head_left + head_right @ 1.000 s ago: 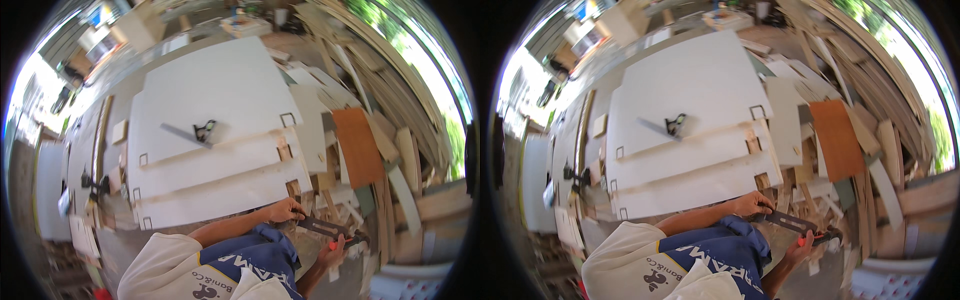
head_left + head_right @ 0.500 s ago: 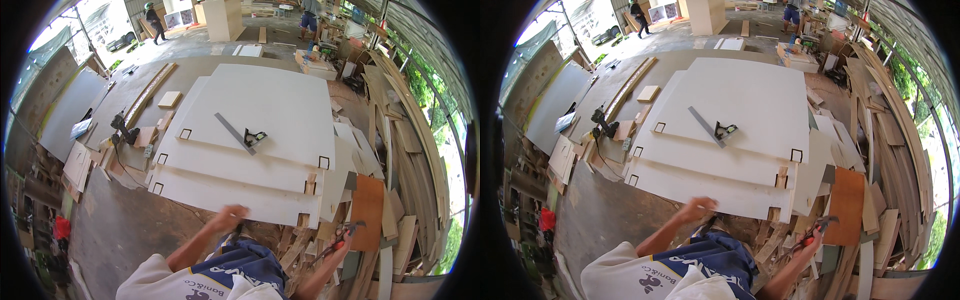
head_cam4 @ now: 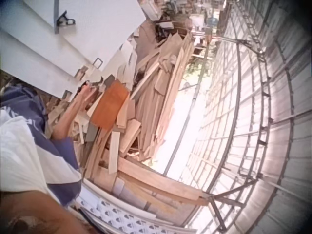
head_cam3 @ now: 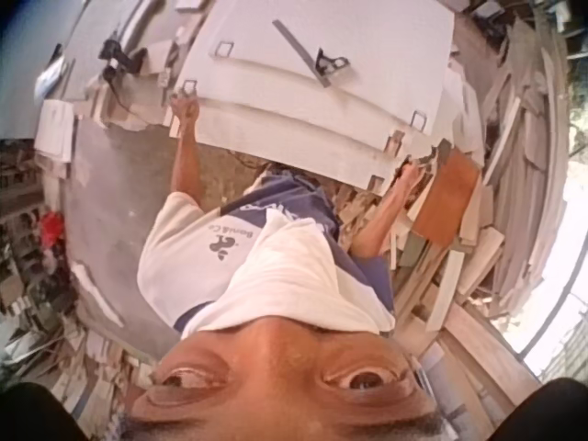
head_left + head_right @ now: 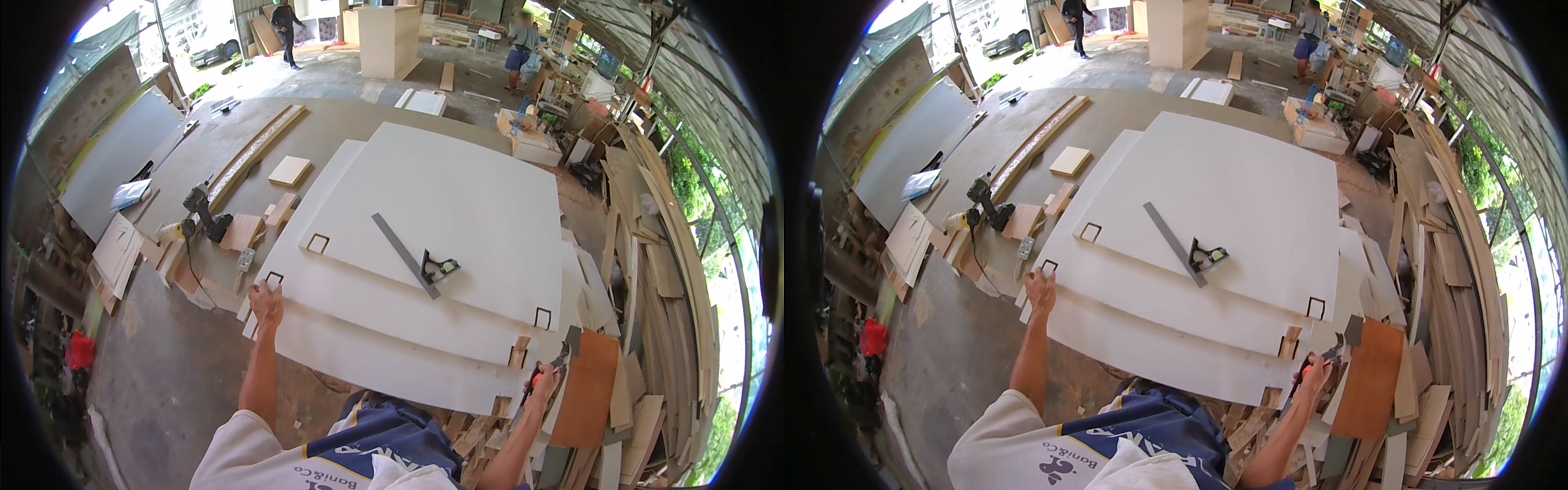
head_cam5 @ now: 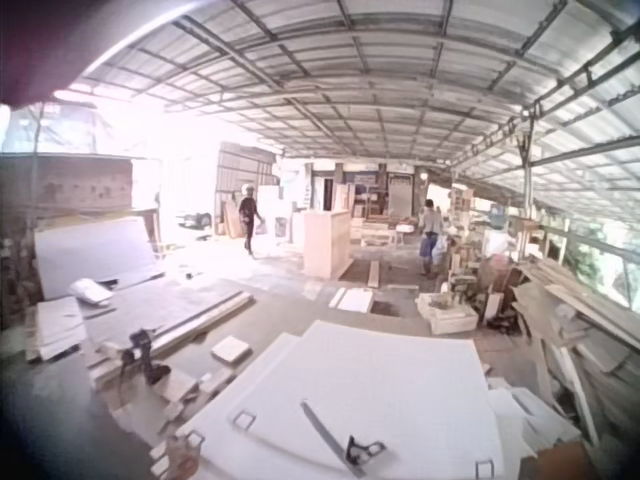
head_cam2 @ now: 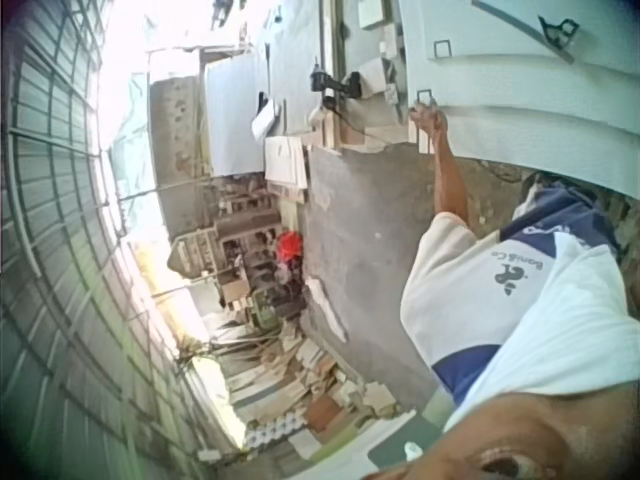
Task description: The person uses a hammer and a chisel to remove small sections of wood from a white panel, carefully striking the chisel to carve out rectangular notches.
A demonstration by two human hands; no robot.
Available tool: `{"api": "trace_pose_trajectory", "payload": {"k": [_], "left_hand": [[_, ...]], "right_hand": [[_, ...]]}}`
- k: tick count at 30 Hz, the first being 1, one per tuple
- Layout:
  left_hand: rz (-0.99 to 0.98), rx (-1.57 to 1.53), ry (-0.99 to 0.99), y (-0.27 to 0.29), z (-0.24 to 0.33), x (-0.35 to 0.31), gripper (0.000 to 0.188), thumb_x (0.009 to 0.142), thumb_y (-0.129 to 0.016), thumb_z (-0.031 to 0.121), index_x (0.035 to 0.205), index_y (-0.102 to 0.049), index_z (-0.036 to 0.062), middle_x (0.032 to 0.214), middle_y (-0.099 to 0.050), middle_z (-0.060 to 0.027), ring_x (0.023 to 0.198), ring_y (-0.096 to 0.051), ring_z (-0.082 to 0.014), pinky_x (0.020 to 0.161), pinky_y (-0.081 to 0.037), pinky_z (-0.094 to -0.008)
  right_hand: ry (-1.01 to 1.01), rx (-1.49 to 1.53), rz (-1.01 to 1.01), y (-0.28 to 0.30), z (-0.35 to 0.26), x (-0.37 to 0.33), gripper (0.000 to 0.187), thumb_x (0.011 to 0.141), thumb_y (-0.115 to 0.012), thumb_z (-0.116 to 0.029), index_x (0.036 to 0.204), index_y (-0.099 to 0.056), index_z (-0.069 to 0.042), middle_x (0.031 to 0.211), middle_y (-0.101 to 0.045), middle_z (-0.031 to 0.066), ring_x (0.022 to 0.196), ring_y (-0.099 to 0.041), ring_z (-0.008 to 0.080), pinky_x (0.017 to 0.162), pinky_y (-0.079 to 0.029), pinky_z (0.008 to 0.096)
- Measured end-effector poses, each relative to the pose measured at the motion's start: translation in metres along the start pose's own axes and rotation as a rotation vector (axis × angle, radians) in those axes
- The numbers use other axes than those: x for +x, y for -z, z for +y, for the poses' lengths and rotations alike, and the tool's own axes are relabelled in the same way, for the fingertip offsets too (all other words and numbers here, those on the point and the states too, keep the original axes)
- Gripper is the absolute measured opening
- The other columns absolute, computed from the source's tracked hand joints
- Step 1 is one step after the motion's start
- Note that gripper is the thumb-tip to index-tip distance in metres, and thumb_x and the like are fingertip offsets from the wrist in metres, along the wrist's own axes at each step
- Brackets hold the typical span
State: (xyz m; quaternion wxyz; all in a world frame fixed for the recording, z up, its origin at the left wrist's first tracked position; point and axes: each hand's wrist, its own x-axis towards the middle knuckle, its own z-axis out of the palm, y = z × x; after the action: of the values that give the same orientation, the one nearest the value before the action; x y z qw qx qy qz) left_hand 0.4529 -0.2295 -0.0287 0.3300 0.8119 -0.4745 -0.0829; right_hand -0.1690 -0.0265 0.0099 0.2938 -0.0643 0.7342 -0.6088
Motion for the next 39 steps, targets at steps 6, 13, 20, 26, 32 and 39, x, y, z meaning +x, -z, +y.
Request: {"api": "trace_pose_trajectory", "payload": {"k": [6, 13, 20, 26, 32, 39], "left_hand": [[0.212, 0.160, 0.044, -0.023, -0.013, 0.016, 0.057, 0.087, -0.067, 0.033, 0.130, -0.057, -0.0031, 0.126, -0.050, -0.0255, 0.119, -0.050, -0.0418, 0.101, -0.041, -0.0479], [0.069, 0.074, 0.068, -0.022, -0.012, 0.055, 0.049, 0.087, -0.066, 0.034, 0.120, -0.062, -0.0027, 0.119, -0.056, -0.0225, 0.119, -0.050, -0.0390, 0.101, -0.039, -0.0510], [0.102, 0.226, 0.037, -0.011, -0.004, 0.052, 0.044, 0.088, -0.066, 0.038, 0.110, -0.065, -0.0006, 0.117, -0.058, -0.0180, 0.117, -0.052, -0.0364, 0.099, -0.040, -0.0490], [0.082, 0.317, 0.094, -0.009, -0.031, 0.036, 0.047, 0.090, -0.064, 0.040, 0.114, -0.065, -0.0003, 0.120, -0.058, -0.0172, 0.118, -0.052, -0.0354, 0.099, -0.040, -0.0505], [0.028, 0.358, 0.128, 0.025, -0.034, 0.009, 0.048, 0.091, -0.063, 0.041, 0.117, -0.065, 0.0005, 0.123, -0.058, -0.0163, 0.121, -0.051, -0.0358, 0.100, -0.039, -0.0509], [0.003, 0.423, 0.106, 0.040, -0.078, 0.008, 0.050, 0.092, -0.063, 0.042, 0.122, -0.064, 0.0021, 0.126, -0.058, -0.0158, 0.121, -0.052, -0.0366, 0.098, -0.043, -0.0524]], "right_hand": [[-0.002, 0.027, 0.089, -0.041, -0.013, -0.011, 0.025, 0.078, -0.059, -0.026, 0.094, -0.046, -0.013, 0.070, -0.048, 0.0053, 0.041, -0.050, 0.0207, 0.034, -0.039, 0.0328], [0.072, 0.032, 0.084, -0.035, 0.000, -0.006, 0.017, 0.079, -0.058, -0.022, 0.083, -0.044, -0.011, 0.060, -0.044, 0.0035, 0.036, -0.046, 0.0179, 0.032, -0.036, 0.0324], [0.156, -0.177, 0.054, -0.032, -0.002, -0.016, 0.019, 0.080, -0.058, -0.024, 0.088, -0.047, -0.011, 0.065, -0.047, 0.0045, 0.038, -0.047, 0.0172, 0.034, -0.036, 0.0301], [0.143, -0.192, 0.053, -0.013, -0.007, -0.023, 0.020, 0.086, -0.058, -0.023, 0.092, -0.049, -0.006, 0.067, -0.051, 0.0068, 0.039, -0.049, 0.0178, 0.035, -0.039, 0.0314], [0.125, -0.126, 0.018, 0.022, 0.012, -0.047, 0.016, 0.087, -0.056, -0.017, 0.095, -0.051, -0.005, 0.072, -0.051, 0.0049, 0.045, -0.049, 0.0169, 0.036, -0.040, 0.0308], [0.037, -0.101, 0.066, 0.040, 0.011, -0.088, 0.021, 0.084, -0.059, -0.017, 0.101, -0.052, -0.007, 0.078, -0.052, 0.0025, 0.053, -0.051, 0.0125, 0.042, -0.045, 0.0285]]}}
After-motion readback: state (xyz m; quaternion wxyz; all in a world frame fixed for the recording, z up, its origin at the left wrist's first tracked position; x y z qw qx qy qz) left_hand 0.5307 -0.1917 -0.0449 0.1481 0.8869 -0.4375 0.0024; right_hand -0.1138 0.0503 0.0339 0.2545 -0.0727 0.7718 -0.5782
